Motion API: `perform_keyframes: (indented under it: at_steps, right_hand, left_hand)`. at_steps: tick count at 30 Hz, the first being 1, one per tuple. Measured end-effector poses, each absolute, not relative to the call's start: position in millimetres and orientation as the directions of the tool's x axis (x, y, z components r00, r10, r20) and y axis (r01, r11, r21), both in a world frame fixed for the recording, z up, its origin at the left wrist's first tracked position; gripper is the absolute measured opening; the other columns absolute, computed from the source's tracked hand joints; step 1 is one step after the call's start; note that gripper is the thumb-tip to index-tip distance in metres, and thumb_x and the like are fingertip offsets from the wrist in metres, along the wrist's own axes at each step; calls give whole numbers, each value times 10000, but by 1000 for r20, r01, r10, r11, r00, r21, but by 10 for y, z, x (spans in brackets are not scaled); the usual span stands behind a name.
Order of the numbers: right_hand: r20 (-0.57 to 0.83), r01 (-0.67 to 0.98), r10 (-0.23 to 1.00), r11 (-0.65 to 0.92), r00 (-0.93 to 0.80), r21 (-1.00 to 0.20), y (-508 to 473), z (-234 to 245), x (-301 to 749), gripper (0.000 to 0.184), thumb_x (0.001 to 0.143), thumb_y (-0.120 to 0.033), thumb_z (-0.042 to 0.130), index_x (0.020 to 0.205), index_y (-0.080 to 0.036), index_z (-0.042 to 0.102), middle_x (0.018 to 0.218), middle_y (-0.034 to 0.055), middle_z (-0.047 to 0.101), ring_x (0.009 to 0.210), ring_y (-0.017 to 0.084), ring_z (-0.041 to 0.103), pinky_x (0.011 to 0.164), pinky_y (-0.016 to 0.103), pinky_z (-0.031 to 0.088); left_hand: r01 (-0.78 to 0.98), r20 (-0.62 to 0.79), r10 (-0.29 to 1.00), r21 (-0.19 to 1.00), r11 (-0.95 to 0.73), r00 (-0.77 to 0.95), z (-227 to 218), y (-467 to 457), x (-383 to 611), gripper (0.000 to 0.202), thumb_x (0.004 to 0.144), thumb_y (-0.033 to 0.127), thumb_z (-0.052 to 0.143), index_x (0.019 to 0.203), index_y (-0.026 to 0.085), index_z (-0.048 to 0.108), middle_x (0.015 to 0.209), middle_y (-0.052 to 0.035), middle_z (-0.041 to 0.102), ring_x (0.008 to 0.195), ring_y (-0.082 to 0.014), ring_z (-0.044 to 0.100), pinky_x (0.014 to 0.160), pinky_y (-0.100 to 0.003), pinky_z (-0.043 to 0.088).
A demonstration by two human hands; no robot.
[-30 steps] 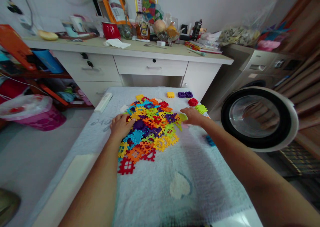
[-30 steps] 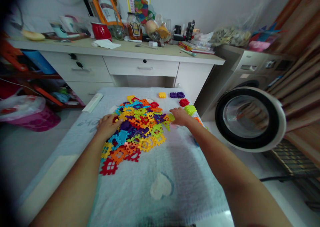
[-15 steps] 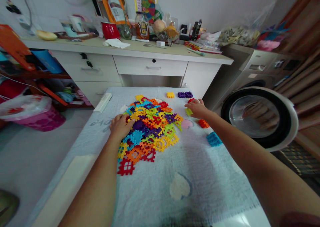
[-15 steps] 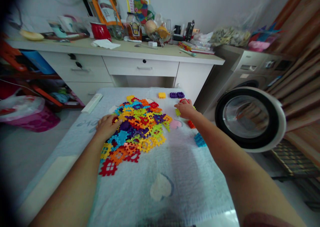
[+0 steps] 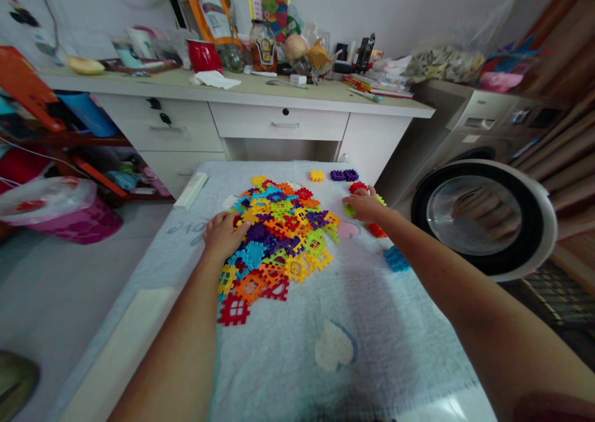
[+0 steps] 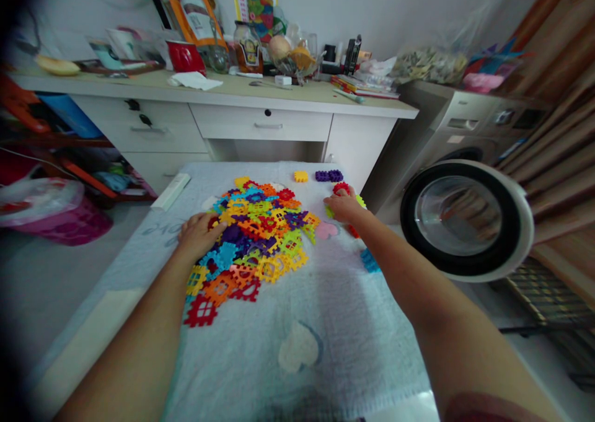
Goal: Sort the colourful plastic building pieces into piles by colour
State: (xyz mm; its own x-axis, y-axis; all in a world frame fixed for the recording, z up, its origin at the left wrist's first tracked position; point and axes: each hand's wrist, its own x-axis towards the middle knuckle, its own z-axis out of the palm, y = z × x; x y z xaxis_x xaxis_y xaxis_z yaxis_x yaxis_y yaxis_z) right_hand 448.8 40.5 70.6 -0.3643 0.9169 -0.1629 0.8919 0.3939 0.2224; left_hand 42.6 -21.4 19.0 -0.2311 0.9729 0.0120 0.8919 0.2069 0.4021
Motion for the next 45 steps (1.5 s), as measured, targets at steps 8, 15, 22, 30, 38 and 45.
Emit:
perform_keyframes:
  at_steps: [8, 15, 22, 30, 38, 45]
  right_hand:
    - [9, 943, 952, 302, -307, 141, 216, 1041, 4266, 601, 825, -144, 628, 1415, -230, 552, 1424, 141, 582, 1343, 364, 452, 1129, 592, 264]
    - [-120, 966, 962, 232, -244, -111, -306, 966, 3839, 279, 919, -322, 600, 1144, -169, 664, 1066, 126, 739, 914, 243, 680, 754, 309, 471]
    - [-24, 903, 984, 150, -174, -403, -482, 657, 3658, 258, 832, -138, 547, 1055, -195, 663, 870, 34, 720, 759, 171, 637, 648, 254, 400]
    - [56, 678, 979, 175, -194, -714, -485, 519, 3667, 165, 757, -208, 545, 913, -208, 597, 685, -48, 561, 625, 132, 521, 584, 232, 377]
    - [181, 669, 983, 111, 36, -735, -455, 347, 3759, 170, 820, -258, 525, 982, -223, 564, 775, -6, 645, 702, 166, 608, 647, 263, 453]
    - [212, 915, 967, -49, 145, -401, -506, 354, 3807, 234, 883, -316, 566, 1074, -182, 588, 1075, 113, 695, 966, 232, 658, 783, 307, 469]
  left_hand:
    - [895, 8, 973, 394, 211, -233, 199, -216, 422, 601, 900, 553, 424, 1396, 249, 573, 1453, -139, 510, 1366, -374, 419, 1133, -520, 341]
    - [891, 12, 973, 405, 205, -230, 178, -212, 421, 608, 897, 567, 417, 1388, 246, 581, 1458, -140, 506, 1357, -382, 425, 1125, -527, 345]
    - [885, 22, 970, 415, 213, -243, 184, -215, 427, 587, 890, 559, 440, 1380, 272, 591, 1435, -138, 522, 1359, -377, 431, 1124, -531, 350]
    - [886, 9, 970, 407, 220, -244, 180, -211, 420, 598, 894, 570, 430, 1393, 276, 579, 1454, -127, 508, 1371, -376, 419, 1131, -526, 350]
    - [891, 1, 969, 392, 228, -249, 224, -233, 445, 597, 904, 563, 422, 1399, 267, 576, 1454, -125, 515, 1370, -365, 429, 1136, -510, 350]
    - [896, 9, 971, 386, 217, -238, 181, -210, 423, 599, 905, 562, 418, 1396, 257, 575, 1452, -132, 512, 1362, -374, 430, 1129, -513, 353]
